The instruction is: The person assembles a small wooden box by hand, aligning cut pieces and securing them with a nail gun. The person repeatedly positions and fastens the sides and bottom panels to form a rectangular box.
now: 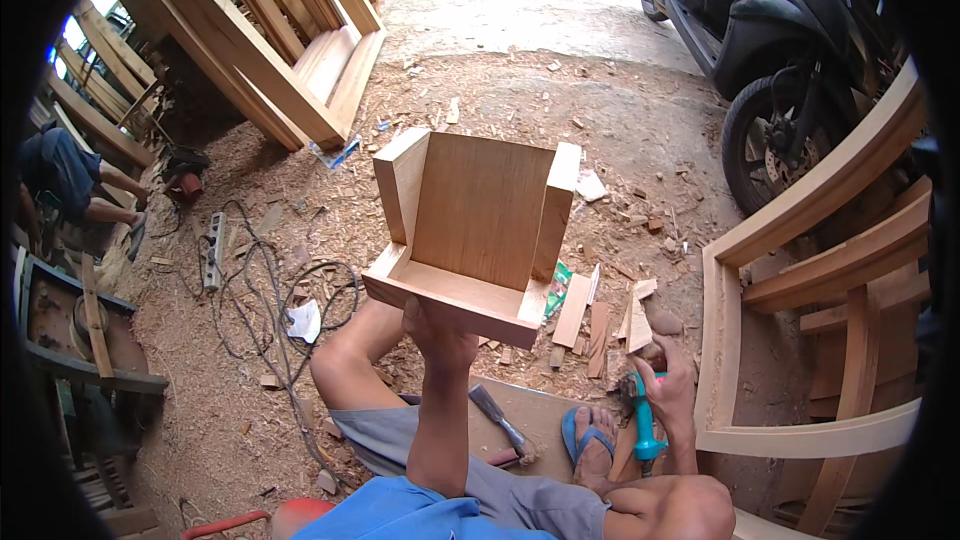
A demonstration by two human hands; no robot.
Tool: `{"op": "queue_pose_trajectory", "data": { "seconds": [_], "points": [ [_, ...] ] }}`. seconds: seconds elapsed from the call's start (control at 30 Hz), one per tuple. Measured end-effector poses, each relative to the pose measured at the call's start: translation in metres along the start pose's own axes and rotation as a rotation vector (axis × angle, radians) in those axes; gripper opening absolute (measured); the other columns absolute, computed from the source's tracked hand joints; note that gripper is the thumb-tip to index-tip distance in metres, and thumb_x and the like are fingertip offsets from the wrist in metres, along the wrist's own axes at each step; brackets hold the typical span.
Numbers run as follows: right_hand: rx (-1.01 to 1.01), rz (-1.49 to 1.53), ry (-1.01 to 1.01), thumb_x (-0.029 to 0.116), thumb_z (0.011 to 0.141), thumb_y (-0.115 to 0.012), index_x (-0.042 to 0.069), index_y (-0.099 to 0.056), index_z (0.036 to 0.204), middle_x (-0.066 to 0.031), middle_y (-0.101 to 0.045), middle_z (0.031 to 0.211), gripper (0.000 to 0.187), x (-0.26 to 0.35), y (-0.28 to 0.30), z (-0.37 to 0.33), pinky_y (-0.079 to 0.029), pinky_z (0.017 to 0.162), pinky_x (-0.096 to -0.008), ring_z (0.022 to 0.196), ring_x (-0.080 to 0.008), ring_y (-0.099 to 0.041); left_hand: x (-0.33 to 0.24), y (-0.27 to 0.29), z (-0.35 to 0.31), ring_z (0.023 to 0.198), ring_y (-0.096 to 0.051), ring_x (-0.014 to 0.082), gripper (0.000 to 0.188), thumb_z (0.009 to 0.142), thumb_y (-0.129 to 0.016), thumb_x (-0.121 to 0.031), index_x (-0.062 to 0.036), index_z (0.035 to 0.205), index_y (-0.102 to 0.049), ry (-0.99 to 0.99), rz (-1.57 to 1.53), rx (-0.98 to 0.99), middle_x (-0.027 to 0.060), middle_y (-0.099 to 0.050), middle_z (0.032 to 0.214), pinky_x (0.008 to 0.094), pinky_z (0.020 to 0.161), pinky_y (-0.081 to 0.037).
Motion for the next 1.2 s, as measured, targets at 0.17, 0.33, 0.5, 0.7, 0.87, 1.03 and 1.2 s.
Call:
{"op": "queue_pose_trajectory", "data": {
  "seconds": [0.17, 0.33, 0.5, 0.7, 0.87, 1.03, 1.2],
  "points": [
    [0.008, -0.722, -0.34, 0.019, 0.079, -0.076, 0.003, -0.054, 0.129, -0.0167, -0.067, 0.1, 0.057, -0.089, -0.06, -0.056, -0.055, 0.077, -0.0404, 0.088, -0.0341, -0.067, -0.058, -0.009, 0.011, 0.124, -0.055, 0.0236, 0.06, 0.103, -0.044, -0.048, -0.0034, 0.143, -0.037, -0.461, 0.322, 0.305, 0.0103, -0.053, 0.132, 0.0446, 0.103, -0.049],
    [0.166, -0.526, -0.372, 0.017, 0.073, -0.078, 0.006, -0.03, 0.143, -0.021, -0.053, 0.115, 0.086, -0.057, -0.039, -0.089, -0.05, 0.085, -0.0468, 0.101, -0.0406, -0.06, -0.042, -0.029, 0.018, 0.125, -0.052, 0.0218, 0.07, 0.091, -0.063, -0.04, -0.0012, 0.143, -0.038, -0.133, 0.299, 0.076, 0.0119, -0.052, 0.133, 0.0383, 0.108, -0.041],
    [0.586, -0.435, -0.136, 0.016, 0.077, -0.069, 0.011, -0.058, 0.117, -0.009, -0.064, 0.105, 0.042, 0.114, 0.067, -0.134, -0.052, 0.08, -0.0361, 0.093, -0.0284, -0.065, 0.012, -0.006, -0.021, 0.105, -0.061, 0.0177, 0.068, 0.088, -0.069, -0.038, 0.0022, 0.137, -0.043, 0.357, 0.389, -0.029, 0.0099, -0.056, 0.121, 0.0353, 0.081, -0.056],
    [0.647, -0.482, -0.023, 0.019, 0.076, -0.066, 0.018, -0.075, 0.095, 0.0005, -0.073, 0.09, 0.022, 0.201, 0.064, -0.107, -0.054, 0.07, -0.0285, 0.079, -0.0191, -0.069, 0.055, 0.083, -0.089, 0.091, -0.068, 0.019, 0.061, 0.085, -0.073, -0.041, 0.0043, 0.123, -0.055, 0.82, 0.558, 0.059, 0.0122, -0.064, 0.108, 0.035, 0.072, -0.062],
    [0.609, -0.379, -0.151, 0.017, 0.079, -0.069, 0.012, -0.073, 0.099, -0.0029, -0.071, 0.083, 0.022, 0.148, 0.065, -0.119, -0.053, 0.068, -0.0307, 0.074, -0.0183, -0.067, 0.074, 0.118, -0.109, 0.098, -0.068, 0.0202, 0.064, 0.084, -0.075, -0.039, 0.0052, 0.126, -0.054, 0.997, 0.628, 0.266, 0.0136, -0.064, 0.114, 0.0361, 0.074, -0.062],
    [0.261, -0.059, -0.31, 0.015, 0.082, -0.072, 0.006, -0.072, 0.103, -0.0064, -0.069, 0.075, 0.023, 0.067, 0.047, -0.071, -0.053, 0.065, -0.033, 0.069, -0.0175, -0.066, 0.093, 0.129, -0.111, 0.096, -0.069, 0.0198, 0.065, 0.083, -0.076, -0.04, 0.0028, 0.127, -0.055, 1.078, 0.543, 0.258, 0.011, -0.066, 0.112, 0.033, 0.074, -0.06],
    [0.465, 0.015, -0.277, 0.015, 0.085, -0.072, 0.004, -0.069, 0.11, -0.0047, -0.068, 0.075, 0.027, 0.063, 0.044, -0.022, -0.052, 0.062, -0.0313, 0.064, -0.0125, -0.059, 0.093, 0.115, -0.11, 0.094, -0.068, 0.0177, 0.066, 0.081, -0.078, -0.042, 0.0018, 0.126, -0.057, 1.059, 0.655, 0.363, 0.0112, -0.066, 0.11, 0.0309, 0.073, -0.059]
  ]
}}
Point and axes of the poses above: each hand's wrist, its own z-axis towards the middle knuckle, its own y-axis out of the back of the hand, x = y × z, the point moved 3 cm from there along z, towards the middle knuckle
